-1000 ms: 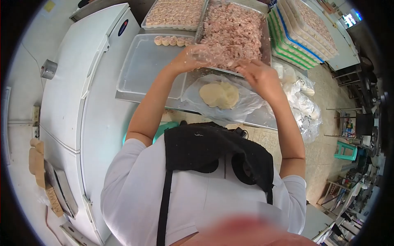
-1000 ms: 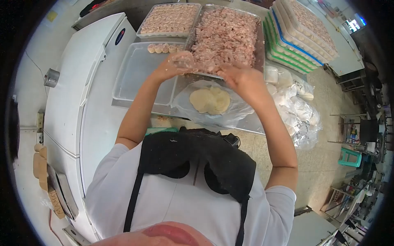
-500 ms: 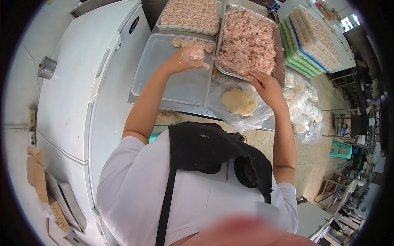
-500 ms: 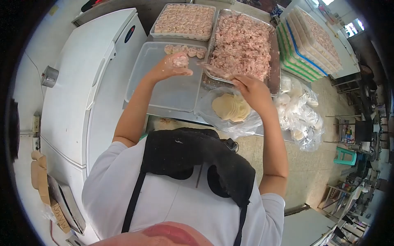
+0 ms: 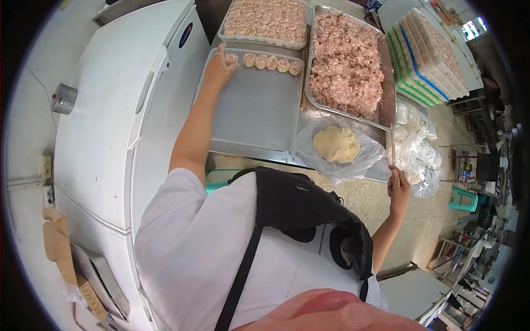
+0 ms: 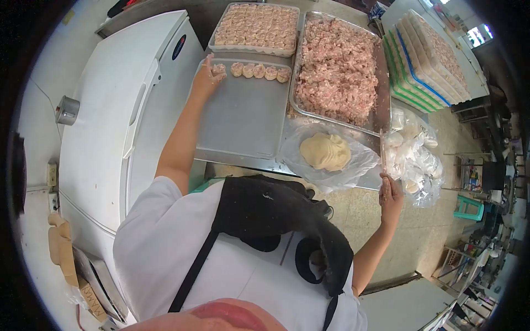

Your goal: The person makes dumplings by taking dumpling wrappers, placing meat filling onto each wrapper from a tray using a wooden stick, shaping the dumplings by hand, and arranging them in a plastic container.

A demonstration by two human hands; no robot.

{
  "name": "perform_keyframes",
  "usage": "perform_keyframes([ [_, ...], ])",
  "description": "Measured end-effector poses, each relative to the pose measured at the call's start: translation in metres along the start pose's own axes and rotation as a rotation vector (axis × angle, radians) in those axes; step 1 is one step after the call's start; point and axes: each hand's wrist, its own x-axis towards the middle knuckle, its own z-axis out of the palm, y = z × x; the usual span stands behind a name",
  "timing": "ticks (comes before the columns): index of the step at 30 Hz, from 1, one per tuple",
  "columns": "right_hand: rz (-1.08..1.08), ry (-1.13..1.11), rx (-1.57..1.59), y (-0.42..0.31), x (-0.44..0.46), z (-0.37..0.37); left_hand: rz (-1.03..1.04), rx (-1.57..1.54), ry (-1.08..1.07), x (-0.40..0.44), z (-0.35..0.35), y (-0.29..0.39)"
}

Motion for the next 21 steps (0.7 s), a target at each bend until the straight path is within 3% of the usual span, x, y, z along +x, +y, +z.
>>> perform_keyframes([
  [2, 0.026, 0.011, 0.037, 0.000, -0.005, -0.001, -0.071, 0.021, -0.054, 0.012, 0.015, -0.005],
  [5, 0.001, -0.004, -0.025, -0.009, -0.006, -0.003, -0.019, 0.036, -0.094, 0.021, 0.028, -0.004],
  [8, -0.137, -0.004, -0.118, 0.006, 0.010, -0.003, -0.009, -0.066, -0.182, 0.022, 0.027, 0.000],
  [11, -0.172, -0.103, -0.181, 0.003, 0.032, -0.004, -0.022, -0.007, -0.148, 0.027, 0.035, -0.006],
  [13, -0.071, -0.198, -0.316, -0.014, 0.051, -0.008, 0.051, 0.065, -0.076, 0.028, 0.039, -0.010],
  [16, -0.570, -0.143, -0.802, -0.011, 0.097, -0.027, 0.051, 0.098, -0.118, 0.032, 0.041, -0.017],
  [18, -0.531, -0.116, -1.108, -0.032, 0.121, -0.039, 0.123, 0.126, -0.077, 0.020, 0.042, 0.007],
  [20, -0.685, -0.098, -1.085, -0.048, 0.142, -0.051, 0.309, 0.177, 0.078, -0.021, 0.028, 0.062],
  [21, -0.718, -0.120, -1.144, -0.062, 0.151, -0.055, 0.262, 0.065, 0.015, -0.036, 0.031, 0.088],
])
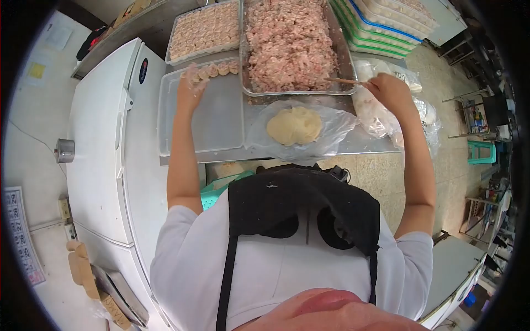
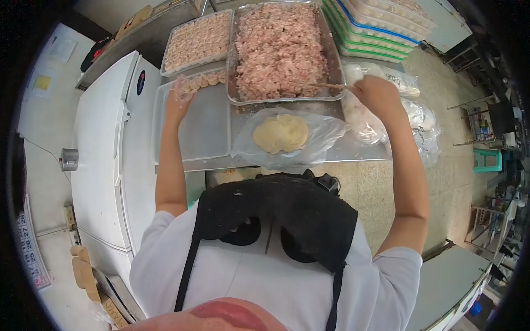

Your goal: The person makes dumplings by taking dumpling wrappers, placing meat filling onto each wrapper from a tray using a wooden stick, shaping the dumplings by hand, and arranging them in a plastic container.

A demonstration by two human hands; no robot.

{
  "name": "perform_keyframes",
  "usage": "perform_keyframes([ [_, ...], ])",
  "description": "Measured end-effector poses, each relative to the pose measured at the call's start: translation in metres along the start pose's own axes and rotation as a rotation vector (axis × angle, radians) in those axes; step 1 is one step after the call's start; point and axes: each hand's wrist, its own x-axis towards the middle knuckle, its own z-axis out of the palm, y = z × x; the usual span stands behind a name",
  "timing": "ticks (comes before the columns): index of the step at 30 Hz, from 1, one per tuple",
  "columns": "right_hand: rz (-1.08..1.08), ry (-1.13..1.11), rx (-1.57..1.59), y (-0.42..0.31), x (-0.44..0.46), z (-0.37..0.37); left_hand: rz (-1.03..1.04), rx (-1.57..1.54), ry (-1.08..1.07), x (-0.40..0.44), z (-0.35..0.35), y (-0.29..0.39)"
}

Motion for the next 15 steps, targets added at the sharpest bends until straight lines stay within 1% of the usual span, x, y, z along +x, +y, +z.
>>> perform_keyframes([
  [1, -0.046, -0.021, -0.054, 0.003, 0.012, -0.004, -0.051, -0.117, -0.049, -0.009, 0.004, 0.029],
  [2, -0.069, 0.022, -0.084, 0.005, 0.025, 0.000, -0.104, -0.234, -0.097, -0.017, 0.009, 0.057],
  [4, -0.119, 0.106, -0.141, 0.005, 0.046, 0.015, -0.091, -0.345, -0.178, -0.033, 0.020, 0.107],
  [5, -0.188, 0.071, -0.114, 0.001, 0.049, 0.033, -0.086, -0.400, -0.220, -0.042, 0.024, 0.129],
  [6, -0.257, 0.038, -0.088, -0.005, 0.050, 0.056, -0.130, -0.401, -0.258, -0.050, 0.025, 0.149],
  [7, -0.325, 0.006, -0.063, -0.011, 0.052, 0.063, -0.171, -0.403, -0.295, -0.058, 0.026, 0.169],
  [8, -0.370, -0.002, -0.084, -0.014, 0.049, 0.067, -0.214, -0.406, -0.331, -0.067, 0.026, 0.182],
  [10, -0.463, -0.023, -0.126, -0.020, 0.032, 0.062, -0.228, -0.324, -0.466, -0.089, 0.024, 0.197],
  [11, -0.455, -0.028, -0.116, -0.012, 0.033, 0.058, -0.237, -0.284, -0.535, -0.099, 0.024, 0.204],
  [13, -0.441, -0.033, -0.097, 0.012, 0.038, 0.039, -0.164, -0.274, -0.427, -0.127, 0.039, 0.207],
  [14, -0.439, 0.008, -0.105, 0.022, 0.043, 0.031, -0.125, -0.267, -0.371, -0.138, 0.046, 0.206],
  [15, -0.436, 0.051, -0.115, 0.031, 0.050, 0.023, -0.169, -0.271, -0.375, -0.140, 0.048, 0.210],
])
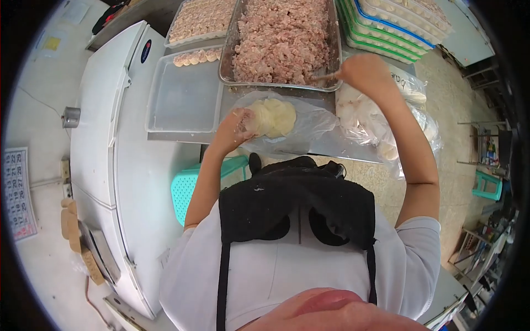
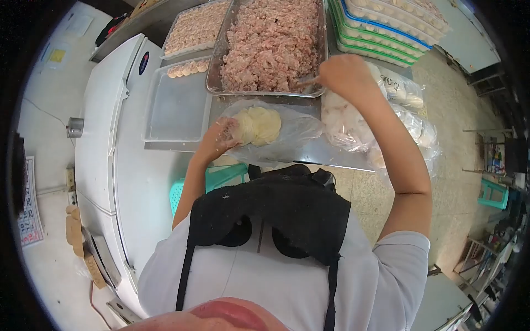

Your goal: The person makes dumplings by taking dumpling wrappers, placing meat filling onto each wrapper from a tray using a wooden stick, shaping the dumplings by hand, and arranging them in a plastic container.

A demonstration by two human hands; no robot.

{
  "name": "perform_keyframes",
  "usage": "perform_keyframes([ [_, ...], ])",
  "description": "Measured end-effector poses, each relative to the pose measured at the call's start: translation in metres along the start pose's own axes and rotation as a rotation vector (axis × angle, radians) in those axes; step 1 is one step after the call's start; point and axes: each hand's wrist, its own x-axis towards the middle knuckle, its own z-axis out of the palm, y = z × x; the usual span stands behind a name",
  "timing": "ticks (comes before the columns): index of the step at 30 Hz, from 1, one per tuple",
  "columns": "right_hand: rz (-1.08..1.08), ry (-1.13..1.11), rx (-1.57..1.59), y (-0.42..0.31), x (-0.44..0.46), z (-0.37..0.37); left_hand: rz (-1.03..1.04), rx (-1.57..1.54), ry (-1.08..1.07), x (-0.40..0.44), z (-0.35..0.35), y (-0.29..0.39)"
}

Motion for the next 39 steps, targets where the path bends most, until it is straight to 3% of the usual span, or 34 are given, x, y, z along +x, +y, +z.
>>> perform_keyframes([
  [2, -0.023, 0.068, 0.008, 0.009, 0.007, 0.004, -0.085, -0.027, -0.002, -0.004, 0.007, 0.005],
  [7, -0.135, 0.122, 0.076, -0.037, 0.004, 0.059, -0.044, -0.207, 0.024, -0.004, 0.007, -0.007],
  [13, 0.039, -0.027, 0.055, 0.013, 0.004, 0.003, -0.055, -0.223, 0.112, 0.007, 0.004, 0.012],
  [16, -0.018, -0.033, 0.022, -0.006, 0.016, 0.024, -0.064, -0.261, 0.095, 0.014, 0.006, 0.017],
  [20, 0.011, 0.010, 0.227, -0.041, 0.005, 0.063, -0.134, -0.396, 0.082, 0.025, 0.011, 0.002],
  [23, 0.161, 0.003, 0.434, -0.041, -0.008, 0.056, 0.004, -0.401, -0.086, 0.029, 0.009, 0.000],
  [25, 0.243, -0.060, 0.541, -0.032, -0.011, 0.050, 0.061, -0.389, -0.088, 0.023, 0.003, 0.012],
  [28, 0.234, 0.129, 0.457, -0.025, -0.009, 0.031, 0.206, -0.267, -0.083, 0.022, -0.001, 0.008],
  [31, 0.202, -0.212, 0.176, -0.047, 0.006, 0.017, 0.298, -0.173, -0.131, 0.027, -0.003, -0.009],
  [34, 0.212, -0.101, 0.285, -0.053, 0.003, 0.031, 0.312, -0.237, -0.193, 0.036, -0.006, -0.024],
  [39, 0.477, 0.144, 0.903, -0.054, -0.007, 0.054, 0.235, -0.419, -0.191, 0.045, -0.017, -0.030],
])
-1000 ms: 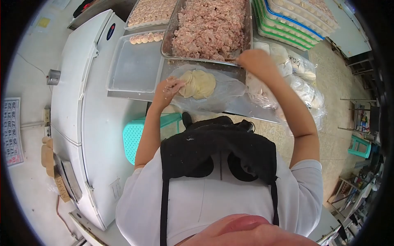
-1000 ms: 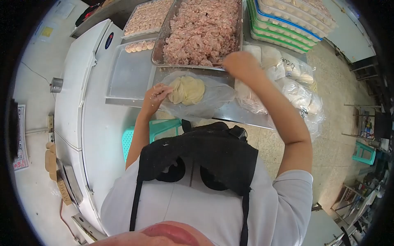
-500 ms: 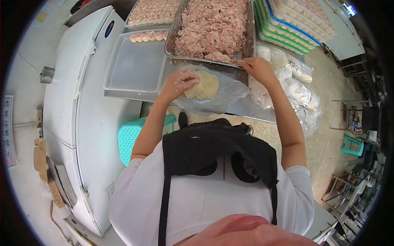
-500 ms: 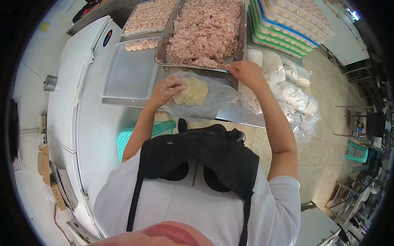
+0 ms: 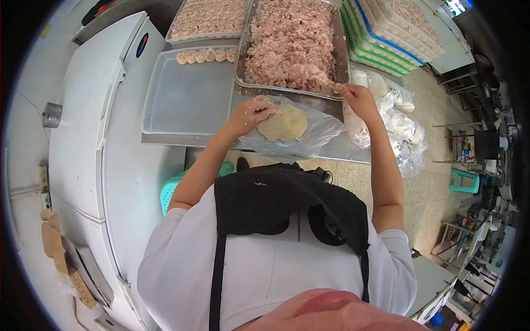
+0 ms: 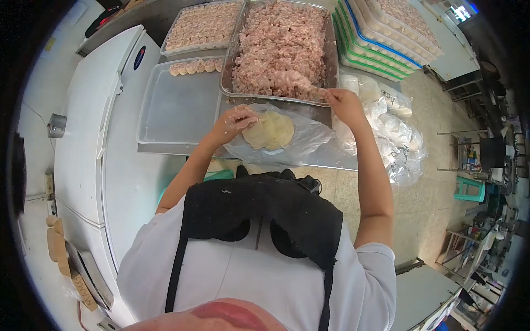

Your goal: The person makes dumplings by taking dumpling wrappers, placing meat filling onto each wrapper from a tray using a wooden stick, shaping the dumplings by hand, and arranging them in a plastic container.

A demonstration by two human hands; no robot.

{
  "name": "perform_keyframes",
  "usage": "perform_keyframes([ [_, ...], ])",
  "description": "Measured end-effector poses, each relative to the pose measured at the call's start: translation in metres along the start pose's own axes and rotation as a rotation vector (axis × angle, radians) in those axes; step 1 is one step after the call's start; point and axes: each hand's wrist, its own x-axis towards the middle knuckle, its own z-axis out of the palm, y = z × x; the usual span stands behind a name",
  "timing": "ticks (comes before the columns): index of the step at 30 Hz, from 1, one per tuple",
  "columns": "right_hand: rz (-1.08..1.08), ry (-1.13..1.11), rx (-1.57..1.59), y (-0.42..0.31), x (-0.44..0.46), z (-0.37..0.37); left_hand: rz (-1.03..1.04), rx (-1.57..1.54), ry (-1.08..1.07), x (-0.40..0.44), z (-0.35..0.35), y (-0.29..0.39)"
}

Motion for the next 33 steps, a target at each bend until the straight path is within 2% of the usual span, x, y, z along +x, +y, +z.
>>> perform_keyframes([
  [1, 0.032, 0.052, 0.122, 0.004, 0.000, 0.003, -0.001, -0.021, 0.003, 0.005, -0.004, 0.001],
  [5, 0.195, -0.013, 0.331, 0.010, -0.003, 0.008, -0.109, -0.126, 0.037, 0.013, -0.007, -0.003],
  [7, 0.221, 0.042, 0.507, -0.002, -0.009, 0.020, 0.104, 0.019, -0.031, 0.012, 0.004, -0.002],
  [11, 0.289, -0.002, 0.545, -0.027, -0.014, 0.014, 0.444, 0.383, -0.066, 0.012, 0.011, -0.010],
  [14, 0.312, 0.025, 0.585, -0.045, -0.021, 0.010, 0.176, 0.131, -0.174, 0.018, 0.002, -0.014],
  [19, 0.398, 0.010, 0.722, -0.040, -0.033, 0.009, 0.277, 0.212, -0.096, 0.028, 0.000, -0.017],
  [20, 0.352, 0.028, 0.750, -0.044, -0.037, 0.009, 0.285, 0.233, -0.081, 0.029, -0.001, -0.012],
  [23, 0.315, -0.021, 0.822, -0.028, -0.041, 0.015, 0.036, 0.022, -0.121, 0.032, -0.006, 0.015],
  [26, 0.335, -0.030, 0.825, -0.017, -0.043, 0.022, 0.051, 0.012, -0.003, 0.037, -0.008, 0.012],
  [29, 0.387, -0.065, 0.806, -0.018, -0.046, 0.017, -0.218, -0.893, 0.158, 0.039, -0.012, -0.007],
  [30, 0.391, -0.075, 0.833, -0.018, -0.046, 0.017, -0.162, -1.074, 0.061, 0.040, -0.014, 0.004],
  [33, 0.396, -0.071, 0.863, -0.022, -0.045, 0.014, -0.162, -0.851, 0.172, 0.037, -0.007, 0.006],
])
